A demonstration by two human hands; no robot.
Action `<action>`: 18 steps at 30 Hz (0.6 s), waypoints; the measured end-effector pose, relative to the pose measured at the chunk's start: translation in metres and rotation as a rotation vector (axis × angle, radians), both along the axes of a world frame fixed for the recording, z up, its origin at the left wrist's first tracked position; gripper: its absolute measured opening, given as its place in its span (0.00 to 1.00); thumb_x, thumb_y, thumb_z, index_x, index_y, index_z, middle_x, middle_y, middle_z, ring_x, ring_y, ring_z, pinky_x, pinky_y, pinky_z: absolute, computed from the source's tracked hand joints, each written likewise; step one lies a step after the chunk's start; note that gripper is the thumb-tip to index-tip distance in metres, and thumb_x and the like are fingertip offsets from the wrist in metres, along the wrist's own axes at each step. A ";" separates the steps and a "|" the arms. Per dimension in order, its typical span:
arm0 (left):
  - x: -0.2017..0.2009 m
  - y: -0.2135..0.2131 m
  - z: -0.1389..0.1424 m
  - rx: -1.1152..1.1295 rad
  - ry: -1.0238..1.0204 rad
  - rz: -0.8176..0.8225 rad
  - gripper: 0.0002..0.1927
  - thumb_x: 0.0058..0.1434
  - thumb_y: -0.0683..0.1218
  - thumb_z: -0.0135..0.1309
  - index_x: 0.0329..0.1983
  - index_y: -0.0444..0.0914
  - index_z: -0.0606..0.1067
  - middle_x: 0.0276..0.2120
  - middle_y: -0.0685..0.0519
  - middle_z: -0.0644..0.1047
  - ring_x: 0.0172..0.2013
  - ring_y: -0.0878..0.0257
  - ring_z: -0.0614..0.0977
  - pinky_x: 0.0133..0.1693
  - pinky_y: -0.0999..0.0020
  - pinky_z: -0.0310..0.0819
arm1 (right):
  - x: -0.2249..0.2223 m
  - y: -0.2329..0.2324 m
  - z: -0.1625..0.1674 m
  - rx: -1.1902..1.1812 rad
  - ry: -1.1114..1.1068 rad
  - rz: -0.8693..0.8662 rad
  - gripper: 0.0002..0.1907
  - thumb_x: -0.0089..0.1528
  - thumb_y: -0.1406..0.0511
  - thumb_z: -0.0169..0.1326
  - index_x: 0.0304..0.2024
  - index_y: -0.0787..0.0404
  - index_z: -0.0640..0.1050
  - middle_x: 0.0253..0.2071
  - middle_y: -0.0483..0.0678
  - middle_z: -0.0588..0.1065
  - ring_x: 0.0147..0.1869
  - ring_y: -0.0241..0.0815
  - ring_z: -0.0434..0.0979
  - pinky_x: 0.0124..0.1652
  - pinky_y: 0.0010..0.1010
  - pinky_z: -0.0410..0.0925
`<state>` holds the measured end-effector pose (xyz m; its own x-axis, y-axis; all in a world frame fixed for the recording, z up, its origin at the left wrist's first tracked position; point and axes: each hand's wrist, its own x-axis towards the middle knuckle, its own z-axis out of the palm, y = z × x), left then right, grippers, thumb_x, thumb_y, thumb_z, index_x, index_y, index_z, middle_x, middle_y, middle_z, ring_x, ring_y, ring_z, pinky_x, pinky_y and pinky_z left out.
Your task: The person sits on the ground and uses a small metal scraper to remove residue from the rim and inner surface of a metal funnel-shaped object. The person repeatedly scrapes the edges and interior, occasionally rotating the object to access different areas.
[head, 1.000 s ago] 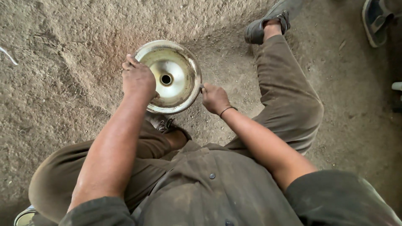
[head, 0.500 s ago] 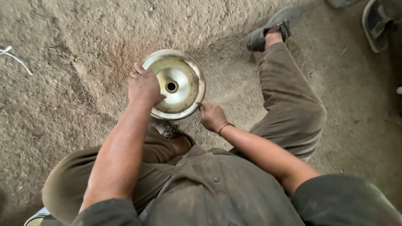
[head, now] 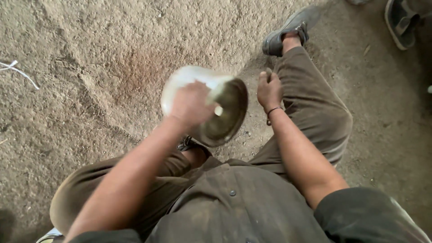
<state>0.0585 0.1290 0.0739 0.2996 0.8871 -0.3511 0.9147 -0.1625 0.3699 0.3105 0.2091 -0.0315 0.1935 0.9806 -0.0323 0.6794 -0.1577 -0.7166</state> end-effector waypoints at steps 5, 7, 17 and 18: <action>0.072 -0.027 -0.018 0.063 -0.163 -0.298 0.18 0.62 0.56 0.51 0.46 0.40 0.78 0.46 0.44 0.78 0.49 0.50 0.78 0.53 0.51 0.71 | 0.023 -0.008 0.006 -0.315 -0.053 0.109 0.22 0.62 0.51 0.58 0.41 0.65 0.79 0.40 0.62 0.81 0.46 0.58 0.82 0.48 0.43 0.72; 0.092 -0.044 -0.035 0.301 -0.383 -0.390 0.28 0.53 0.61 0.57 0.51 0.39 0.76 0.47 0.41 0.76 0.50 0.45 0.75 0.55 0.48 0.66 | 0.037 -0.013 0.007 -0.167 -0.037 0.101 0.25 0.63 0.51 0.58 0.49 0.66 0.76 0.46 0.63 0.78 0.51 0.58 0.80 0.49 0.43 0.70; 0.075 -0.039 -0.086 0.237 -0.174 0.094 0.30 0.63 0.59 0.54 0.61 0.36 0.73 0.62 0.42 0.70 0.62 0.47 0.71 0.63 0.52 0.60 | 0.023 -0.011 0.011 -0.482 -0.302 -0.009 0.24 0.57 0.50 0.51 0.45 0.59 0.83 0.48 0.61 0.79 0.54 0.62 0.79 0.54 0.47 0.70; 0.073 -0.041 -0.088 0.290 -0.165 0.238 0.35 0.59 0.60 0.55 0.63 0.34 0.72 0.61 0.40 0.70 0.60 0.45 0.71 0.61 0.49 0.61 | 0.024 -0.010 0.011 -0.469 -0.319 -0.002 0.24 0.57 0.50 0.52 0.44 0.60 0.83 0.48 0.62 0.79 0.54 0.62 0.78 0.54 0.47 0.70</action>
